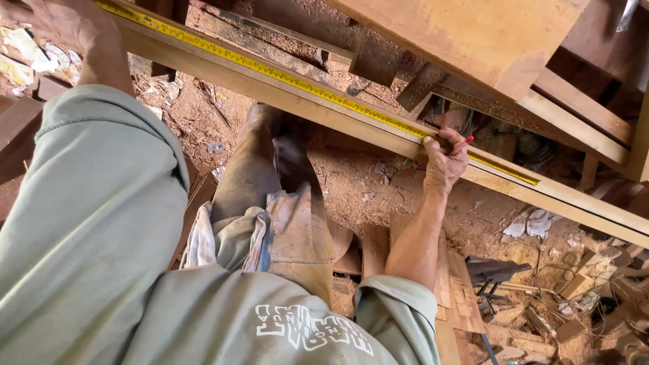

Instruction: The person measures a long wooden plank using a yellow tape measure and marks measurement points with a red pen. They reposition the tape measure multiple times along the plank and make several marks at different intervals.

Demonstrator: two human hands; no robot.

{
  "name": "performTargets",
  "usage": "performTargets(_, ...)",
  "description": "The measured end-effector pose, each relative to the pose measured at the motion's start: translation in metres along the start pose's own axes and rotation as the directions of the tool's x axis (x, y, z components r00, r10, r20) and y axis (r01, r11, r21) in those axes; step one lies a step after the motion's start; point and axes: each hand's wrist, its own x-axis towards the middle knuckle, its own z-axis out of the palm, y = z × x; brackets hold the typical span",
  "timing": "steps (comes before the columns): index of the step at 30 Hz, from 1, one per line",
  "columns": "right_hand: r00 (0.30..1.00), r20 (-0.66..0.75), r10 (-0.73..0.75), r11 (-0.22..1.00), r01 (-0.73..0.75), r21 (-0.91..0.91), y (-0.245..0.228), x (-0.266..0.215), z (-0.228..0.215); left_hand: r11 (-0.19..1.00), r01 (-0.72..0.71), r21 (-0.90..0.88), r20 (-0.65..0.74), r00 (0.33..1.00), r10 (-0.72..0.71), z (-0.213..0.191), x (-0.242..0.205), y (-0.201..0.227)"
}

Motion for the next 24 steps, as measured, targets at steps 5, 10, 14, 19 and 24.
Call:
performTargets(5, 0.999, 0.025, -0.021, 1.0, 0.021, -0.012, -0.006, 0.004, -0.005, -0.428, 0.043, 0.903, 0.067, 0.969, 0.239, 0.029, -0.021, -0.023)
performTargets(10, 0.995, 0.045, -0.084, 0.996, 0.084, 0.014, -0.006, 0.001, -0.004, -0.655, -0.02, 0.756, 0.131, 0.984, 0.122, 0.007, -0.008, -0.004)
performTargets(14, 0.98, 0.074, -0.186, 0.982, 0.187, -0.01, -0.008, 0.0, -0.002, -0.215, -0.053, 0.975, 0.088, 0.984, 0.156, 0.021, -0.011, -0.012)
performTargets(19, 0.969, 0.073, -0.238, 0.968, 0.242, -0.061, -0.015, -0.003, 0.002, -0.762, 0.038, 0.647, 0.049, 0.995, 0.091, -0.002, 0.01, 0.009)
performTargets(24, 0.958, 0.04, -0.285, 0.954, 0.287, -0.089, -0.015, -0.005, 0.001, -0.991, 0.048, 0.125, 0.069, 0.996, 0.057, -0.024, 0.03, 0.021)
